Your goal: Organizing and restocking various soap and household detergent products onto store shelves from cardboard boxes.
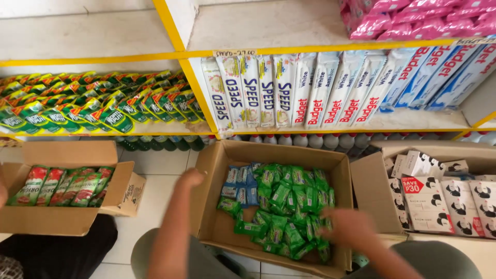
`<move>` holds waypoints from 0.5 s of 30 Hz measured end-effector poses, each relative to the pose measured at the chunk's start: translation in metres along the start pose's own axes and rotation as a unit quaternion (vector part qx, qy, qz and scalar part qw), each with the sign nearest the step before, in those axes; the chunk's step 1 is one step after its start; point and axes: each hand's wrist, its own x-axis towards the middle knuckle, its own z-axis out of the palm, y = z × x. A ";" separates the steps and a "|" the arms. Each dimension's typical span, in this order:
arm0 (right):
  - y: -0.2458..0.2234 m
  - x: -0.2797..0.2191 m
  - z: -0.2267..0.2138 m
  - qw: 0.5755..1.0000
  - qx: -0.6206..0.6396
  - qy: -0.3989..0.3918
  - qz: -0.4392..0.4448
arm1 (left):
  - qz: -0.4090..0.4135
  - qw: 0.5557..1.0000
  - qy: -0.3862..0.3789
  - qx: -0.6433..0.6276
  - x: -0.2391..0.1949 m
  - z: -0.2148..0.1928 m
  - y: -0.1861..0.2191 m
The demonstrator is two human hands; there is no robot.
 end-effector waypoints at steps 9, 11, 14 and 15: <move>0.108 0.175 0.413 0.889 -0.258 -0.331 -0.184 | -0.156 0.983 0.008 -0.091 -0.029 0.124 0.027; 0.039 0.109 0.312 0.859 -0.232 -0.378 -0.254 | -0.199 0.975 -0.004 -0.097 -0.015 0.170 -0.014; 0.054 0.124 0.316 0.885 -0.237 -0.334 -0.221 | -0.125 0.989 0.018 -0.075 0.012 0.182 -0.014; 0.059 0.129 0.308 0.884 -0.237 -0.337 -0.223 | -0.128 0.989 0.017 -0.075 0.010 0.184 -0.012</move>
